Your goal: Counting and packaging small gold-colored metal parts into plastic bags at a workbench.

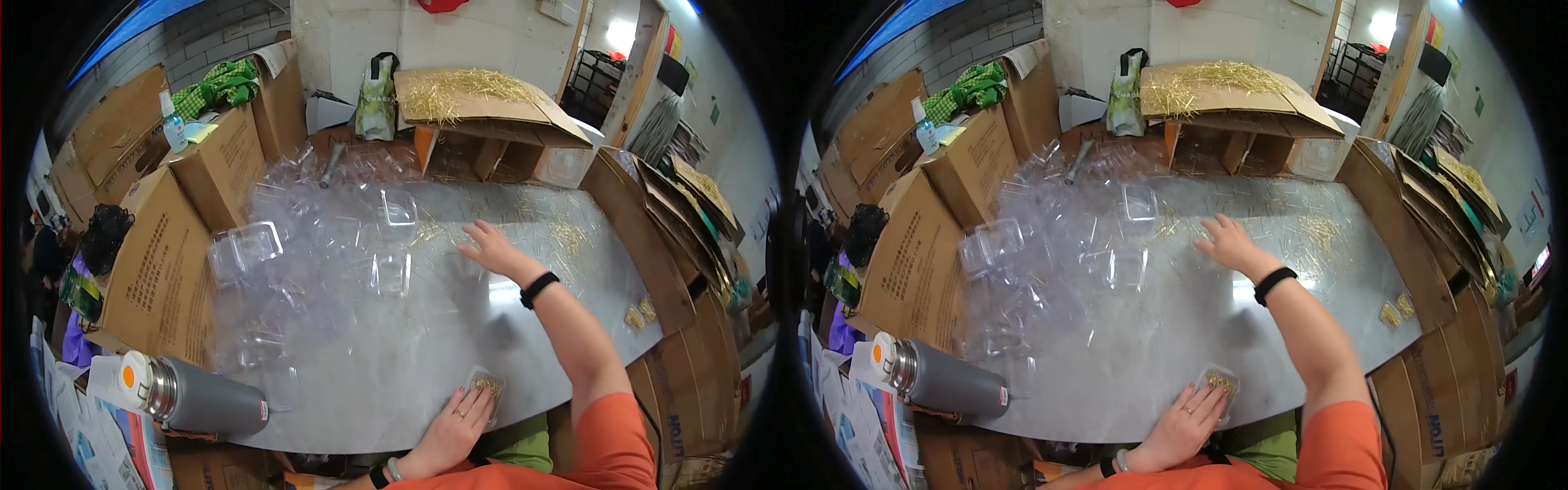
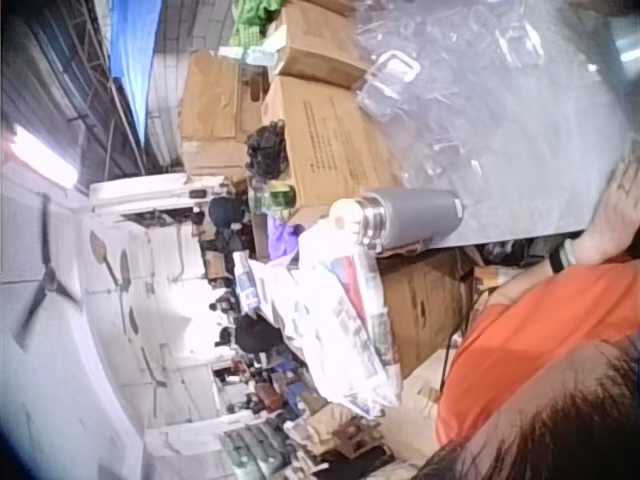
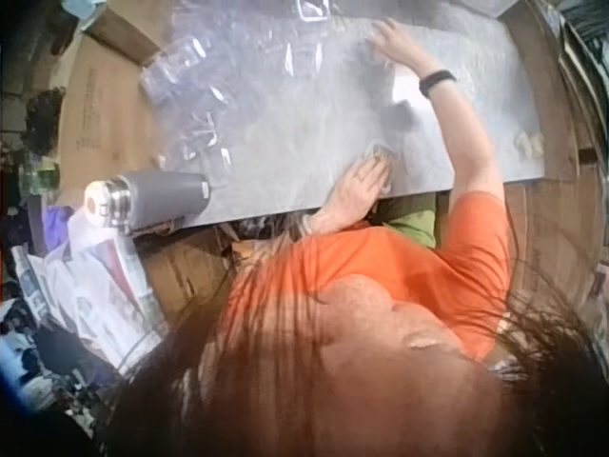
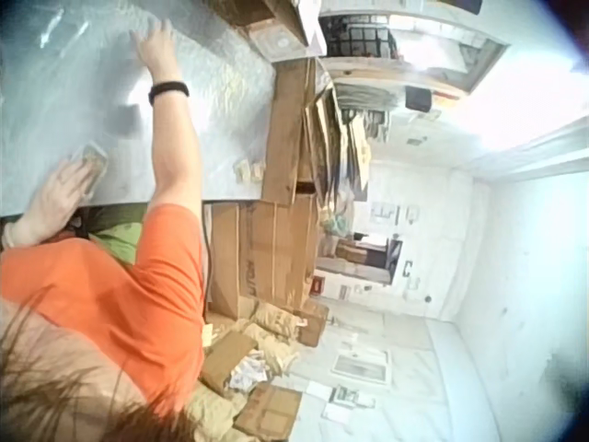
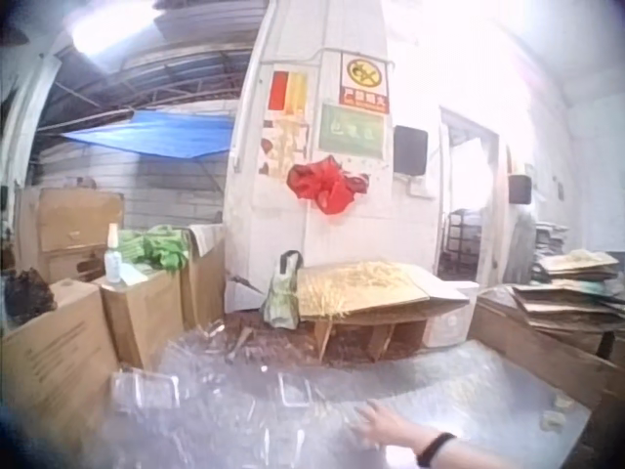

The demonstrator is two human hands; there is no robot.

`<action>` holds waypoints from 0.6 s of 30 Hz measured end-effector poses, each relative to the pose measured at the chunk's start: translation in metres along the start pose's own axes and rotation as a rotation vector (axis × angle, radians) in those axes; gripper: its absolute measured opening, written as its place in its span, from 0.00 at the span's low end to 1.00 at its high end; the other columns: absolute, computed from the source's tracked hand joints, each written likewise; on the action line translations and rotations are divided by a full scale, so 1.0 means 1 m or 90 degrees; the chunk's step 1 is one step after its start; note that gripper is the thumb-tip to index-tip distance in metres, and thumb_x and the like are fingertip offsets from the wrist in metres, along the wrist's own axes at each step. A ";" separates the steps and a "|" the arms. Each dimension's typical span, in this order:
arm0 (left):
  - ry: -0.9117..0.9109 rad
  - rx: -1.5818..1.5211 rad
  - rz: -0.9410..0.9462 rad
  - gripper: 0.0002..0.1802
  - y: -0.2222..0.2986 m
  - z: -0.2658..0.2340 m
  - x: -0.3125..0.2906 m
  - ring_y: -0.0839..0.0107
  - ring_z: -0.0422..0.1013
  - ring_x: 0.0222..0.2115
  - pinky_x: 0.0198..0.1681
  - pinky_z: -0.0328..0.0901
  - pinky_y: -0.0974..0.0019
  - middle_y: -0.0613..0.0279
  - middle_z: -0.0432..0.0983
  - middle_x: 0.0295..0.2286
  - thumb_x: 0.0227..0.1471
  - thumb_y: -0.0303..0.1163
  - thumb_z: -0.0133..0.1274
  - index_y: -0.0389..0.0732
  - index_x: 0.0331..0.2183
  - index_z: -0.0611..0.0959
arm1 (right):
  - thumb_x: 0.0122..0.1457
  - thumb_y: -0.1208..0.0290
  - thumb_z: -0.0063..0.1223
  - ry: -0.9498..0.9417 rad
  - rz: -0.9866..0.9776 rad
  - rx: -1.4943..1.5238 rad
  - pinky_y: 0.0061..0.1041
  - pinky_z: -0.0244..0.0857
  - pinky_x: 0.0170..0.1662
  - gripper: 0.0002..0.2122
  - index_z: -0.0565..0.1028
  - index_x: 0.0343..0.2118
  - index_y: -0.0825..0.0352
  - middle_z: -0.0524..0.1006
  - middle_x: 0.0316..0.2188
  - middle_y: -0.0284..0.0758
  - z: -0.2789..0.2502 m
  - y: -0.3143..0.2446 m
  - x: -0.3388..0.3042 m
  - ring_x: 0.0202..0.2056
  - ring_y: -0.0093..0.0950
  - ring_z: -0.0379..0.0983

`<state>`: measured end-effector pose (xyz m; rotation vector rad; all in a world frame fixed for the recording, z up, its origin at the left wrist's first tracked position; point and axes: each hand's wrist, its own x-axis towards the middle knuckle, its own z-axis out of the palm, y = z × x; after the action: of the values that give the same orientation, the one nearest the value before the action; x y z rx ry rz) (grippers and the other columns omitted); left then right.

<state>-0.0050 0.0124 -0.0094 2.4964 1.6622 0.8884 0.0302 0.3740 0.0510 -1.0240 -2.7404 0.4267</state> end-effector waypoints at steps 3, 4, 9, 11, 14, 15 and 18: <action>0.014 0.021 -0.018 0.26 0.001 -0.004 0.000 0.54 0.68 0.58 0.62 0.62 0.48 0.47 0.71 0.57 0.54 0.32 0.52 0.33 0.54 0.79 | 0.65 0.38 0.44 -0.042 0.084 -0.012 0.61 0.42 0.70 0.35 0.63 0.69 0.55 0.53 0.72 0.47 0.011 -0.016 0.051 0.72 0.55 0.43; 0.018 0.029 -0.019 0.26 0.002 -0.002 -0.002 0.54 0.68 0.58 0.62 0.62 0.48 0.47 0.71 0.57 0.54 0.32 0.52 0.33 0.54 0.79 | 0.64 0.36 0.42 -0.073 0.100 -0.004 0.64 0.39 0.69 0.36 0.62 0.69 0.53 0.51 0.73 0.45 0.011 -0.025 0.059 0.73 0.55 0.41; 0.057 0.041 -0.014 0.24 0.001 0.011 -0.007 0.56 0.68 0.59 0.62 0.63 0.48 0.48 0.71 0.57 0.55 0.30 0.51 0.34 0.53 0.80 | 0.64 0.31 0.35 -0.137 0.062 -0.102 0.73 0.32 0.67 0.39 0.57 0.71 0.51 0.47 0.74 0.43 0.040 -0.042 0.070 0.74 0.54 0.36; 0.067 0.041 -0.021 0.24 0.001 0.009 -0.007 0.56 0.68 0.59 0.62 0.62 0.48 0.48 0.71 0.58 0.55 0.31 0.52 0.34 0.53 0.80 | 0.64 0.30 0.33 -0.134 -0.006 -0.147 0.73 0.32 0.67 0.39 0.56 0.72 0.52 0.47 0.74 0.43 0.050 -0.049 0.058 0.74 0.53 0.37; 0.042 0.027 -0.025 0.25 0.000 0.003 -0.006 0.57 0.67 0.59 0.63 0.61 0.49 0.48 0.71 0.58 0.56 0.33 0.53 0.33 0.53 0.80 | 0.67 0.34 0.35 -0.129 -0.123 -0.161 0.72 0.34 0.67 0.38 0.54 0.72 0.55 0.47 0.74 0.45 0.052 -0.037 0.003 0.73 0.54 0.38; 0.028 0.023 -0.028 0.24 0.000 -0.001 -0.005 0.57 0.67 0.59 0.63 0.61 0.49 0.48 0.71 0.58 0.56 0.34 0.53 0.33 0.53 0.80 | 0.67 0.36 0.36 -0.127 -0.164 -0.169 0.72 0.35 0.67 0.37 0.54 0.72 0.56 0.47 0.74 0.45 0.050 -0.034 -0.015 0.73 0.54 0.39; 0.009 0.011 -0.026 0.25 0.002 -0.006 -0.004 0.57 0.66 0.60 0.64 0.59 0.49 0.49 0.71 0.58 0.56 0.35 0.55 0.32 0.52 0.80 | 0.67 0.39 0.41 -0.139 -0.188 -0.163 0.67 0.39 0.68 0.35 0.58 0.70 0.58 0.51 0.72 0.47 0.034 -0.032 -0.065 0.71 0.56 0.44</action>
<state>-0.0070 0.0066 -0.0057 2.4623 1.7263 0.8928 0.0500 0.3005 0.0245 -0.6336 -3.1404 0.1506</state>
